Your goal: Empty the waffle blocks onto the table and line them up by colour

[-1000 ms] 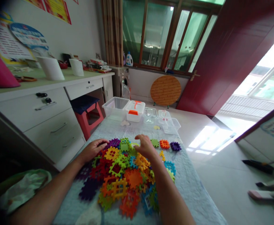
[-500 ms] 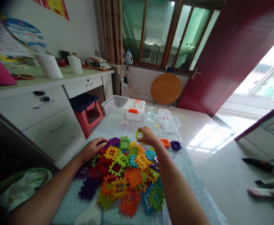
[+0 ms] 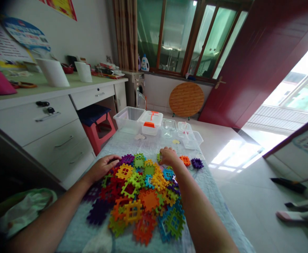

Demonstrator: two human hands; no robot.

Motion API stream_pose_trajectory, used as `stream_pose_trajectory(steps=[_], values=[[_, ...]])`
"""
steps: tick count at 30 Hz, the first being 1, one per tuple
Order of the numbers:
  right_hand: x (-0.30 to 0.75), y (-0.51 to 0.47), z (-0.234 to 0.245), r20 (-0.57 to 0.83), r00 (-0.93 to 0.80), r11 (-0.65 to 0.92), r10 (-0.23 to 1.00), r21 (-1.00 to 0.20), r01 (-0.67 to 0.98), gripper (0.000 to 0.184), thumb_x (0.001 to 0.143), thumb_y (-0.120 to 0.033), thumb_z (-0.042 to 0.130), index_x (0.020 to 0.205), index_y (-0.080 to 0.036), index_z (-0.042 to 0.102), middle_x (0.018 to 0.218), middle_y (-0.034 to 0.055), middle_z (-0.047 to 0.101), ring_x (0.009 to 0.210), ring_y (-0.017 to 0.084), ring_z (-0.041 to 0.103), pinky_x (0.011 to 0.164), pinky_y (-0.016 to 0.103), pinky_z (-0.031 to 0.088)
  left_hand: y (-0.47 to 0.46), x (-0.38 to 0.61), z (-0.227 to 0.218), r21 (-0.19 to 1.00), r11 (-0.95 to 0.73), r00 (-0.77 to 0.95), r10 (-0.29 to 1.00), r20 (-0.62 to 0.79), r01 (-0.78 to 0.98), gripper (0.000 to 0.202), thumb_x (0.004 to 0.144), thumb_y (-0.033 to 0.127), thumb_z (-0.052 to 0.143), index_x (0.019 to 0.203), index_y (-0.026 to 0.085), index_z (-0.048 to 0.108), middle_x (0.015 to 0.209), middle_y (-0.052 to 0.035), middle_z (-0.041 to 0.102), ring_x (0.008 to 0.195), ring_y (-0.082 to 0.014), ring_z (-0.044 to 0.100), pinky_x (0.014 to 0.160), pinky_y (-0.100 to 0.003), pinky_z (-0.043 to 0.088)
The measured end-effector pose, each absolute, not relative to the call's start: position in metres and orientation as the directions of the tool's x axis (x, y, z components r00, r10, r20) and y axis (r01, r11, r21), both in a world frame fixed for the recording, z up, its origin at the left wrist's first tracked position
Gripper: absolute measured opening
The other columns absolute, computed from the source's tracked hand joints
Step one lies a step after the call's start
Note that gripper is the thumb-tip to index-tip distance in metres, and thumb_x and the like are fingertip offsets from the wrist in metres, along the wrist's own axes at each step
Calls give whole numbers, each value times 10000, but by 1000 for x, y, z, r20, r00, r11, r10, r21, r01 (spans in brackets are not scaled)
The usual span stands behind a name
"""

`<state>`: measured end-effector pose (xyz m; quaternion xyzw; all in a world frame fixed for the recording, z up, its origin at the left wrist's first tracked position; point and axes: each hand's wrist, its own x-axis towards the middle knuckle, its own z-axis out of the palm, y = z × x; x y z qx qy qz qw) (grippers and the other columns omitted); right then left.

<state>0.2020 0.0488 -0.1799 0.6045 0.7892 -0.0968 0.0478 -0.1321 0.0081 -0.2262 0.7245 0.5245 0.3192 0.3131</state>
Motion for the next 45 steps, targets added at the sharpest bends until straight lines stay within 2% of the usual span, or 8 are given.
stream_pose_trajectory(steps=[6,11,16,21,24,32,37,45], values=[[201,46,-173,-193,-253,238,948,-95,967,534,644,-235,776,1158,-159,653,1187,167,608,1083,334,563,875,395,428,7,-130,-222,789,-247,240,962,130,563,388,844,500,508,1007,201,694,1075,-68,728,1024,-263,645,968,-373,473],[208,24,-159,-137,-264,240,955,-174,955,657,729,-308,740,1334,-156,533,1290,160,566,1174,302,529,951,378,414,4,-128,-216,793,-229,229,966,116,565,428,833,544,501,993,201,699,1062,-67,733,1021,-268,644,984,-377,463],[238,-22,-154,48,-262,259,964,-400,879,480,808,-263,644,1274,-183,568,1267,125,602,1178,248,547,1002,374,402,4,-127,-213,790,-241,244,962,119,564,448,843,573,486,981,207,704,1018,-38,743,984,-260,658,942,-336,481],[234,-44,-154,52,-239,234,970,-485,843,284,819,-204,597,1096,-191,662,1062,83,696,984,215,635,883,341,464,4,-127,-213,786,-247,255,960,118,567,437,857,565,479,979,208,701,1002,-28,744,964,-249,664,906,-311,489],[207,-36,-150,37,-333,312,942,-459,832,230,829,-180,591,1036,-187,691,1059,76,708,992,203,636,894,315,451,3,-127,-213,788,-245,242,962,125,565,439,853,566,485,971,204,703,994,-32,746,957,-248,665,910,-312,486],[140,-3,-152,-92,-447,424,890,-197,884,369,840,-221,585,1200,-156,632,1205,119,663,1113,233,591,957,322,412,4,-129,-219,799,-237,240,963,120,552,436,868,552,479,980,193,699,995,-38,742,957,-248,663,903,-314,486],[117,6,-164,-121,-459,441,880,-152,885,392,754,-205,632,1144,-178,652,1165,120,662,1054,259,604,883,337,448,5,-129,-219,798,-238,243,963,118,554,433,868,553,482,989,197,696,1013,-35,740,978,-251,660,920,-320,479],[126,8,-156,-67,-426,404,902,-211,890,248,818,-145,517,934,-193,730,983,88,723,894,195,649,764,260,437,6,-128,-217,799,-237,244,963,117,552,433,844,554,499,985,197,700,993,-38,742,953,-257,666,906,-332,488]])
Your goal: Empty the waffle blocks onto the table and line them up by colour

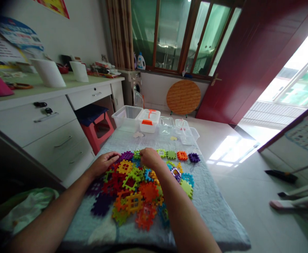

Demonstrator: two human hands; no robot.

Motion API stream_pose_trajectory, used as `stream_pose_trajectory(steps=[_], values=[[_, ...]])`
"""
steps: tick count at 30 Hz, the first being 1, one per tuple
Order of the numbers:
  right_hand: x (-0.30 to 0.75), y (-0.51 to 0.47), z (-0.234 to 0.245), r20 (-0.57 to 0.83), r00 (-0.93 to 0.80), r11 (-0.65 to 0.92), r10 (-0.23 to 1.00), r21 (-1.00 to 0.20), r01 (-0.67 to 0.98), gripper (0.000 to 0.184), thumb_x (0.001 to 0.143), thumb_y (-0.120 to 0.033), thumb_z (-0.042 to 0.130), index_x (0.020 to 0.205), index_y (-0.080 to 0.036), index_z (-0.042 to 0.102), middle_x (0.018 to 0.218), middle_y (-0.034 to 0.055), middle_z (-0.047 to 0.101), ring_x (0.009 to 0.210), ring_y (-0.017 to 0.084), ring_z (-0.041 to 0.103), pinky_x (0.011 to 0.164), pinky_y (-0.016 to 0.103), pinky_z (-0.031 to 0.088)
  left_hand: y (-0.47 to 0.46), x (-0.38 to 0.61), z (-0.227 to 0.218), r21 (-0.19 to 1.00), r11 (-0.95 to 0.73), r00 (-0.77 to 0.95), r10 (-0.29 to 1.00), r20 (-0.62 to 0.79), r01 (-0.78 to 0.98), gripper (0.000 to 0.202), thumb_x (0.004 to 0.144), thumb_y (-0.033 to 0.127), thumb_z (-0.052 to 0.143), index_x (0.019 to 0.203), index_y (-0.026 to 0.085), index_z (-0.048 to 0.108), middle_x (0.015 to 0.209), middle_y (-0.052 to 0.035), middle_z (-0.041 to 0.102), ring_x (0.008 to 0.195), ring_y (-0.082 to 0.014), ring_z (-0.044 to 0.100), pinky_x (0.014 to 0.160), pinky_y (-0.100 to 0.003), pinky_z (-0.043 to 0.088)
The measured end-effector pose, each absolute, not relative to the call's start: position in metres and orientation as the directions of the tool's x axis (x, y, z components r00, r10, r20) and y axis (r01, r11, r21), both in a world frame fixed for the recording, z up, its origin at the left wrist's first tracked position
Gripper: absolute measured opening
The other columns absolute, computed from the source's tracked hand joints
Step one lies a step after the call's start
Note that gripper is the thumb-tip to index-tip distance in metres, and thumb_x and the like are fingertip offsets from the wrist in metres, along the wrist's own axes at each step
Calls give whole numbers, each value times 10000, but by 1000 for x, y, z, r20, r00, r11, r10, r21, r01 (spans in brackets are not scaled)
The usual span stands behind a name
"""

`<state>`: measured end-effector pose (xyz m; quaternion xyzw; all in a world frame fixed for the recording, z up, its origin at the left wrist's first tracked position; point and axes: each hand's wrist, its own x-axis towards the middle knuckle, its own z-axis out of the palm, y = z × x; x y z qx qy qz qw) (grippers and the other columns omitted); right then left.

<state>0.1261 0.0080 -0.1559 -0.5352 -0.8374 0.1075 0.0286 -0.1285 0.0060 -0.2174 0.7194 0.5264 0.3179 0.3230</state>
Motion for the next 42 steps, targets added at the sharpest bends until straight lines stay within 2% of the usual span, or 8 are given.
stream_pose_trajectory(steps=[5,9,14,20,25,28,32,42], values=[[154,10,-146,28,-321,312,947,-330,891,347,896,-136,407,1118,-154,673,975,76,731,831,152,640,741,239,431,7,-129,-217,799,-243,261,959,112,549,433,851,546,495,994,188,690,997,-47,737,950,-256,665,897,-333,486],[155,8,-157,-24,-324,275,946,-470,838,293,881,-167,483,1102,-173,675,904,33,731,774,133,642,724,227,449,6,-129,-218,794,-242,248,961,119,557,438,847,548,498,996,186,694,1008,-51,740,955,-256,666,918,-339,483],[165,6,-172,47,-241,240,969,-379,894,367,827,-119,538,1177,-143,644,1143,112,677,1047,192,607,925,279,419,5,-130,-217,787,-251,246,960,131,563,445,838,558,500,993,197,707,1022,-48,745,956,-257,670,931,-345,488],[229,16,-164,57,-130,141,990,-285,948,434,796,-112,576,1228,-133,615,1250,140,630,1177,253,533,1032,366,352,5,-130,-215,786,-259,249,959,138,562,424,831,558,508,964,208,708,990,-34,747,950,-253,671,897,-323,498],[236,27,-174,-19,-204,194,979,-240,951,677,717,-229,704,1366,-188,518,1357,114,575,1256,303,466,1021,397,366,6,-130,-218,786,-252,254,959,125,564,425,843,561,503,983,209,695,1010,-36,738,965,-248,665,901,-318,486],[222,33,-185,-60,-260,241,964,-225,944,761,676,-215,721,1399,-194,485,1362,110,571,1251,312,470,1014,400,370,6,-130,-218,786,-246,245,962,125,567,424,838,560,503,980,211,698,1002,-35,741,957,-249,667,893,-317,492],[212,39,-190,-93,-294,270,951,-211,940,767,666,-182,705,1399,-175,482,1343,128,571,1210,311,501,993,403,374,4,-129,-215,785,-242,238,963,125,570,423,829,554,509,978,207,698,1010,-40,743,968,-255,664,909,-328,493],[200,43,-186,-115,-278,255,954,-183,949,741,682,-253,719,1378,-185,477,1322,144,557,1184,305,513,974,428,368,5,-130,-218,800,-236,247,962,113,552,429,838,564,509,990,207,692,1019,-42,737,967,-252,663,927,-331,484]])
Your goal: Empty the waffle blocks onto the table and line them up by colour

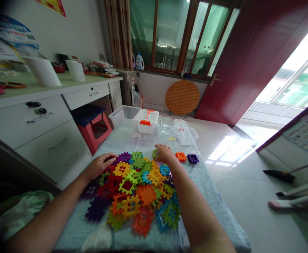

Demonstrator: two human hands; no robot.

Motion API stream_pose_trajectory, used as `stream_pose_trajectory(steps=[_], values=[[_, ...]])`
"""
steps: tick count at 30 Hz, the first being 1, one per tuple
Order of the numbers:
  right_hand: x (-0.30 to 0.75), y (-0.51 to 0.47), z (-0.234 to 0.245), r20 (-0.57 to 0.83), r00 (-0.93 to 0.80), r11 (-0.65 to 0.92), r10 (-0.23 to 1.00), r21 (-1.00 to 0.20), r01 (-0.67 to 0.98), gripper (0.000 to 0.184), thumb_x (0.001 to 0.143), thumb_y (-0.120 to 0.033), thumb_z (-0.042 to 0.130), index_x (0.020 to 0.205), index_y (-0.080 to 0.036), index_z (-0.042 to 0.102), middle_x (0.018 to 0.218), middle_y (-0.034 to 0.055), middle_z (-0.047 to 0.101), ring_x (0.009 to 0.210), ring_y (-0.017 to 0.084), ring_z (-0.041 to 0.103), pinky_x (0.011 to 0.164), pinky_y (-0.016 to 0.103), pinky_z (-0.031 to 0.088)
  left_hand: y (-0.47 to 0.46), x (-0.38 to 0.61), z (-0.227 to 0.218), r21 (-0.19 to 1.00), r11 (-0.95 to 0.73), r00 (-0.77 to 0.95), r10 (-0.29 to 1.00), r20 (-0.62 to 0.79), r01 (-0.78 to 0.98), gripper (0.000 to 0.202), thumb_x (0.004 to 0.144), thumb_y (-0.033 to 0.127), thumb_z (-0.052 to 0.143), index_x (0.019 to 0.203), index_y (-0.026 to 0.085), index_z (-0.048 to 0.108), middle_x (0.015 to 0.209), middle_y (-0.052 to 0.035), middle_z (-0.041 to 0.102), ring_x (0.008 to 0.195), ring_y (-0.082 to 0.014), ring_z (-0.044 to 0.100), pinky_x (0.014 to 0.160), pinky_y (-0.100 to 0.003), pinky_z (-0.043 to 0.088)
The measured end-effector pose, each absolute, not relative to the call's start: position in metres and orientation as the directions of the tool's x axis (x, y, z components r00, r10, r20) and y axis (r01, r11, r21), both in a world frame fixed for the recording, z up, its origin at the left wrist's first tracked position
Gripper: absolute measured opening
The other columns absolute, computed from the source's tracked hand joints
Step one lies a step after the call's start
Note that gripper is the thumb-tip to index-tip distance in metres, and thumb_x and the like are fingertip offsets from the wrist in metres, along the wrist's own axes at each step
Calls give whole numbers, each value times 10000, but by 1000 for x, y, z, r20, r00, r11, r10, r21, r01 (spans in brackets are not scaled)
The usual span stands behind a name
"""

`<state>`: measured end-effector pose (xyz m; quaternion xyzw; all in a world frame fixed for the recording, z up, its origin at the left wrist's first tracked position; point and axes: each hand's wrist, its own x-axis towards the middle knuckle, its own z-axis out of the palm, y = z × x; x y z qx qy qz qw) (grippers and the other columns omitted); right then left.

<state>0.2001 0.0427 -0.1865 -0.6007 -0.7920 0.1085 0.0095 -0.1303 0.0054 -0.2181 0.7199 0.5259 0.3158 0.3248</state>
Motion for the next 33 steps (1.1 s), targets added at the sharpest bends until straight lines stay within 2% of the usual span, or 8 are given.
stream_pose_trajectory(steps=[5,9,12,17,23,28,31,33], values=[[195,34,-171,-88,-257,241,962,-164,957,608,704,-240,702,1288,-167,551,1271,162,576,1154,319,512,935,434,381,5,-130,-218,801,-232,243,964,112,551,430,835,563,510,993,206,691,1024,-51,737,979,-258,655,922,-343,486],[182,21,-156,-80,-310,290,947,-196,937,358,800,-219,596,1152,-166,637,1147,114,649,1035,224,578,871,312,409,5,-129,-217,796,-236,238,964,118,558,418,833,549,514,979,203,698,1014,-43,740,956,-248,665,911,-326,489],[168,11,-155,-135,-377,344,916,-214,914,227,761,-230,641,974,-185,707,998,74,701,904,197,616,778,269,424,5,-129,-217,790,-237,236,964,120,565,420,832,546,513,985,202,699,1012,-39,740,951,-246,669,908,-321,490],[155,4,-166,-154,-355,316,922,-229,921,273,705,-112,619,953,-167,719,970,94,720,867,216,629,720,279,412,5,-129,-217,791,-233,230,966,119,566,422,829,543,514,987,194,691,1025,-57,737,978,-258,662,931,-347,481],[159,5,-160,-117,-299,246,947,-336,909,227,693,-72,548,816,-181,704,807,23,707,702,134,593,621,220,375,6,-131,-221,795,-236,241,963,117,559,415,835,538,511,1000,201,688,1031,-54,736,978,-256,660,930,-349,483],[170,-2,-150,42,-225,223,973,-389,894,207,732,-89,498,851,-179,642,796,18,644,710,129,535,640,220,359,7,-130,-220,802,-223,236,966,106,554,425,823,546,516,997,198,687,1032,-64,736,977,-264,658,945,-371,480],[175,-13,-152,203,-199,261,959,-347,901,174,749,-74,511,839,-188,607,861,38,607,782,150,522,705,241,368,6,-130,-220,803,-233,243,963,113,549,421,824,541,513,999,199,685,1033,-67,732,979,-264,654,942,-377,482],[179,-21,-156,191,-247,296,950,-295,909,177,764,-60,517,849,-190,603,908,54,597,842,164,529,751,252,380,6,-130,-220,802,-236,243,963,117,549,418,823,537,514,997,198,685,1033,-68,732,979,-263,653,942,-376,481]])
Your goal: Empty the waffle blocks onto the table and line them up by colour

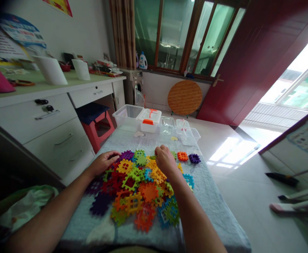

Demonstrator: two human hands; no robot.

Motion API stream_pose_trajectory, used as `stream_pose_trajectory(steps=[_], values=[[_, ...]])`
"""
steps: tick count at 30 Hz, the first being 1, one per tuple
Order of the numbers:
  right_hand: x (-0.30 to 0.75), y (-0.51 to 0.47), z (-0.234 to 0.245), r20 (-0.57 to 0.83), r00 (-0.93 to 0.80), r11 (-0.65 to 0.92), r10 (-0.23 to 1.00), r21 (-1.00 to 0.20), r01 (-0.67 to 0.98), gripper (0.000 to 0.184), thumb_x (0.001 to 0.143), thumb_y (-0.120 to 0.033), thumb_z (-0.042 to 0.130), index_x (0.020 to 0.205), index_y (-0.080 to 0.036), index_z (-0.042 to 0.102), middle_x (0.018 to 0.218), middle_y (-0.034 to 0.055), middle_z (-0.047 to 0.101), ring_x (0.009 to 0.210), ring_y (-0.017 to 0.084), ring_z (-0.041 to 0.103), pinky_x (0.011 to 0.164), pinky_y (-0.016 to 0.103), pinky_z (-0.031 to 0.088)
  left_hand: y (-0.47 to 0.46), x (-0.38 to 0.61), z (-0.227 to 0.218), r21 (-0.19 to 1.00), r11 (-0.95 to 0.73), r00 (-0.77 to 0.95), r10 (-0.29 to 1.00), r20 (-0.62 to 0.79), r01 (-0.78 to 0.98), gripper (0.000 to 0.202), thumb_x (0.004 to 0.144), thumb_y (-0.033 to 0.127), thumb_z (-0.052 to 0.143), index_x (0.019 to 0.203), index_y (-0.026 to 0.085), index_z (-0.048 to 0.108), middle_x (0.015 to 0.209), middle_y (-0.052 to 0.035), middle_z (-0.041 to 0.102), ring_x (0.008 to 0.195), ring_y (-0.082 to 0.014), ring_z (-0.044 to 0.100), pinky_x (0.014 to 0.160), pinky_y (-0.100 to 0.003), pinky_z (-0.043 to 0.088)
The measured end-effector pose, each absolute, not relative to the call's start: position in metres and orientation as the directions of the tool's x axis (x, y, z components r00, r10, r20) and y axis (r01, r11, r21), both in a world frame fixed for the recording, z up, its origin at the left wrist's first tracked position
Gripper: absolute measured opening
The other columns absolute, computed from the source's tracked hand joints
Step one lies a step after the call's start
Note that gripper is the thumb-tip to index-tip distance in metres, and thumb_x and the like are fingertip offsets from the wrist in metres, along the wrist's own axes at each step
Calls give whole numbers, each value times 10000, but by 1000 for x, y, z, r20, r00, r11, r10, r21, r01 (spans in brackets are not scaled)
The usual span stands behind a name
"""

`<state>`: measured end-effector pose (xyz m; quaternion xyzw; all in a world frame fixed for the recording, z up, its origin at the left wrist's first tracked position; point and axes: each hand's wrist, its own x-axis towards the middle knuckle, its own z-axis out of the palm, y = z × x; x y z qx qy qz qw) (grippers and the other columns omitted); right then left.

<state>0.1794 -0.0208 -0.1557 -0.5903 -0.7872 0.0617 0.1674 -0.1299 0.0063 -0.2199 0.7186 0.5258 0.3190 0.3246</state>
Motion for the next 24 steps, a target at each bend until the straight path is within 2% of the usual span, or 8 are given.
stream_pose_trajectory(steps=[2,4,7,10,13,16,19,24], values=[[186,-27,-157,92,-350,361,932,-286,888,172,757,-62,552,855,-189,615,927,57,603,888,169,543,801,256,394,6,-130,-220,801,-240,245,962,120,548,413,822,531,516,994,197,686,1032,-67,733,977,-260,653,944,-372,478],[194,-30,-156,17,-430,411,902,-330,849,163,739,-80,600,857,-187,634,924,50,619,898,166,562,833,256,405,6,-130,-219,802,-243,246,961,123,546,407,821,527,519,988,197,688,1033,-65,733,975,-257,653,945,-367,477],[199,-27,-149,27,-397,376,917,-384,843,178,753,-76,577,869,-183,659,903,42,650,845,152,588,798,249,423,5,-128,-216,803,-240,237,963,126,546,409,810,537,526,973,200,691,1026,-63,736,971,-258,655,936,-365,482],[188,-18,-143,58,-342,338,938,-372,864,219,773,-59,529,882,-180,675,905,47,687,833,154,603,792,258,429,4,-127,-215,801,-235,234,965,122,551,422,804,554,527,966,200,691,1021,-64,737,968,-260,657,938,-367,485],[162,-10,-147,62,-401,399,914,-320,859,241,789,-122,577,998,-183,679,1021,68,705,952,188,601,884,297,417,5,-128,-216,800,-226,230,967,113,556,439,812,561,517,983,196,691,1019,-63,739,960,-260,663,941,-368,486],[136,-5,-156,-10,-469,457,883,-204,865,353,765,-226,653,1113,-168,653,1100,102,686,1000,230,587,899,326,418,6,-129,-218,795,-232,228,966,121,561,437,815,561,517,983,199,696,1017,-58,741,959,-262,668,928,-361,492],[123,-2,-161,-69,-486,477,871,-113,872,388,747,-268,672,1118,-155,649,1093,126,676,995,255,584,867,334,431,7,-130,-221,793,-242,236,963,127,560,419,824,545,516,985,203,697,1018,-55,741,962,-260,668,915,-351,495],[122,0,-159,-100,-485,478,869,-82,874,339,739,-261,658,1065,-164,668,1073,130,671,991,266,587,820,330,449,7,-130,-222,792,-243,236,963,128,560,398,835,519,514,997,203,693,1033,-52,740,964,-254,670,923,-347,490]])
